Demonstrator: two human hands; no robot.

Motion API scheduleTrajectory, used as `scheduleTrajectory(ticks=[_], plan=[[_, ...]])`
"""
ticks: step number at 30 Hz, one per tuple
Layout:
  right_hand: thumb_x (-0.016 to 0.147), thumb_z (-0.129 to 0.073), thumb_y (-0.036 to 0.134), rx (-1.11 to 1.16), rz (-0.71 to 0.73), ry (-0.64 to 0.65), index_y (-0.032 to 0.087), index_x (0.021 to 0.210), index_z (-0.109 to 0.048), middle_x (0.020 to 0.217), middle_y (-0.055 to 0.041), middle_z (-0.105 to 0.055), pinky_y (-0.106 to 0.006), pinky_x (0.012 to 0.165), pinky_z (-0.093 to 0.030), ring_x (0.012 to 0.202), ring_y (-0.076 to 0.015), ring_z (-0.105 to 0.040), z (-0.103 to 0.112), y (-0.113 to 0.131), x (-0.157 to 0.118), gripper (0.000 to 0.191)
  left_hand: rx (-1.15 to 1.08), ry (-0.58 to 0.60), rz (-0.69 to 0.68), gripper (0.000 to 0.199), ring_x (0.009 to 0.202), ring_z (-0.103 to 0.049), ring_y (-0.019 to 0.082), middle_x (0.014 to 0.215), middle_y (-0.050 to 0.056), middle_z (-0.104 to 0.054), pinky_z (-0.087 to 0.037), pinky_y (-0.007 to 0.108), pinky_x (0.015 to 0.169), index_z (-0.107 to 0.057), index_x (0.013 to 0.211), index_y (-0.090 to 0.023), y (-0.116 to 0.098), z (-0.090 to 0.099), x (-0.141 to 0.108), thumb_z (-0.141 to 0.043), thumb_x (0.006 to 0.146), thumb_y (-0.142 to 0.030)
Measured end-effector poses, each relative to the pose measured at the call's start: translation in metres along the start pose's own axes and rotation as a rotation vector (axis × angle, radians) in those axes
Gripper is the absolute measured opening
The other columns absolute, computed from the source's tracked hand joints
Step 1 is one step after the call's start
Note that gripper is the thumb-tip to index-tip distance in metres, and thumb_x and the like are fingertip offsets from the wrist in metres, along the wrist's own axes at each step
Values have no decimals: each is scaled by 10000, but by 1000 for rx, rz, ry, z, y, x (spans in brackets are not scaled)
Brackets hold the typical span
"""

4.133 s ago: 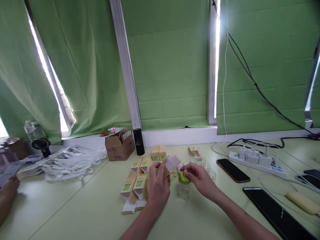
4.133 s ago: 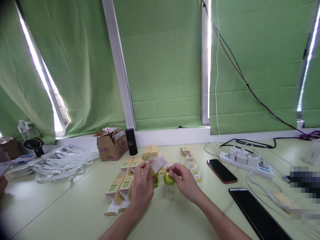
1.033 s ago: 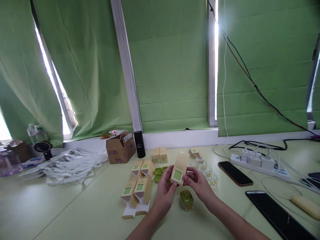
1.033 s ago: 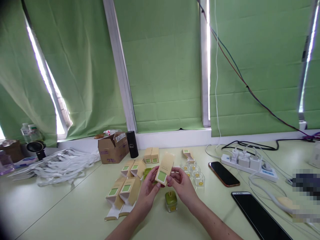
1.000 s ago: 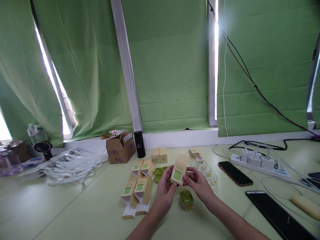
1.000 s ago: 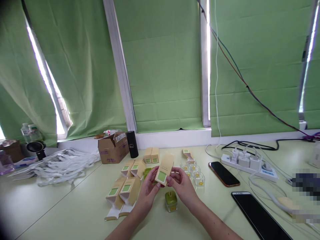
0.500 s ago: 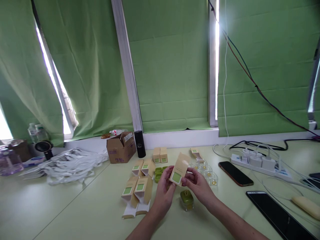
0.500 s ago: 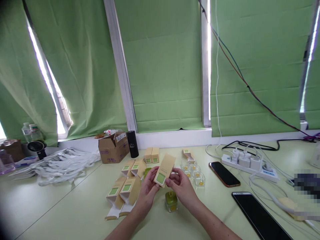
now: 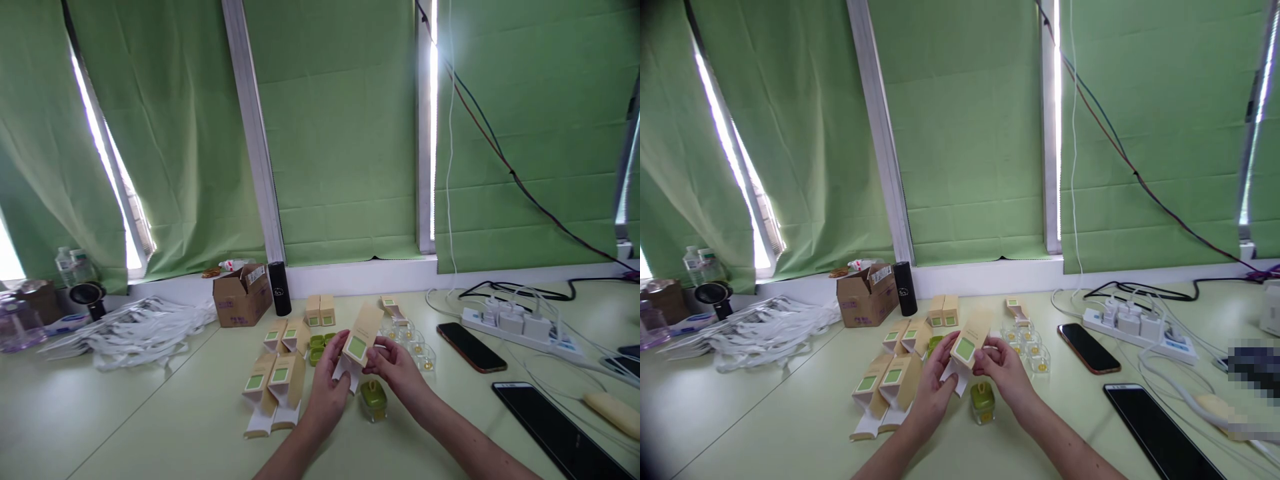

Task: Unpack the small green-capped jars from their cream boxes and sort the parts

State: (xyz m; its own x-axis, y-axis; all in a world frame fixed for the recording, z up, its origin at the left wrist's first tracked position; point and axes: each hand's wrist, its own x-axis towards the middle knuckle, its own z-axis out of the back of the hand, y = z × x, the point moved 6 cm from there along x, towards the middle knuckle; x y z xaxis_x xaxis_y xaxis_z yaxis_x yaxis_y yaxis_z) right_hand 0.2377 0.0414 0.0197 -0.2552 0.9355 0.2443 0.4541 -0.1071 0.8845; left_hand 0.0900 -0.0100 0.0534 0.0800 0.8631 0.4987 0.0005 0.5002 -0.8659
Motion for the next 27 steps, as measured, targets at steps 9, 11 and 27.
scheduleTrajectory(ticks=[9,11,27], plan=[[734,-902,506,54,22,-4,189,1043,-650,789,-30,-754,-275,652,-504,690,-148,-657,2,2,-1,510,250,-19,-83,446,1269,-618,302,1385,140,-645,-499,453,1077,-528,1415,-220,-5,-1,-2,-581,989,-340],[738,-898,512,63,25,-20,191,1045,-652,749,-13,-732,-268,637,-485,666,-140,-636,4,3,-1,507,293,6,-120,448,1310,-590,305,1425,146,-619,-478,458,1099,-509,1455,-226,-7,-2,-3,-507,1030,-368],[748,-882,519,-5,16,73,187,1142,-725,948,-87,-810,-264,617,-452,709,-176,-676,0,-1,1,538,117,-83,12,527,1207,-667,292,1359,146,-645,-592,378,902,-490,1395,-248,1,2,1,-677,927,-404]])
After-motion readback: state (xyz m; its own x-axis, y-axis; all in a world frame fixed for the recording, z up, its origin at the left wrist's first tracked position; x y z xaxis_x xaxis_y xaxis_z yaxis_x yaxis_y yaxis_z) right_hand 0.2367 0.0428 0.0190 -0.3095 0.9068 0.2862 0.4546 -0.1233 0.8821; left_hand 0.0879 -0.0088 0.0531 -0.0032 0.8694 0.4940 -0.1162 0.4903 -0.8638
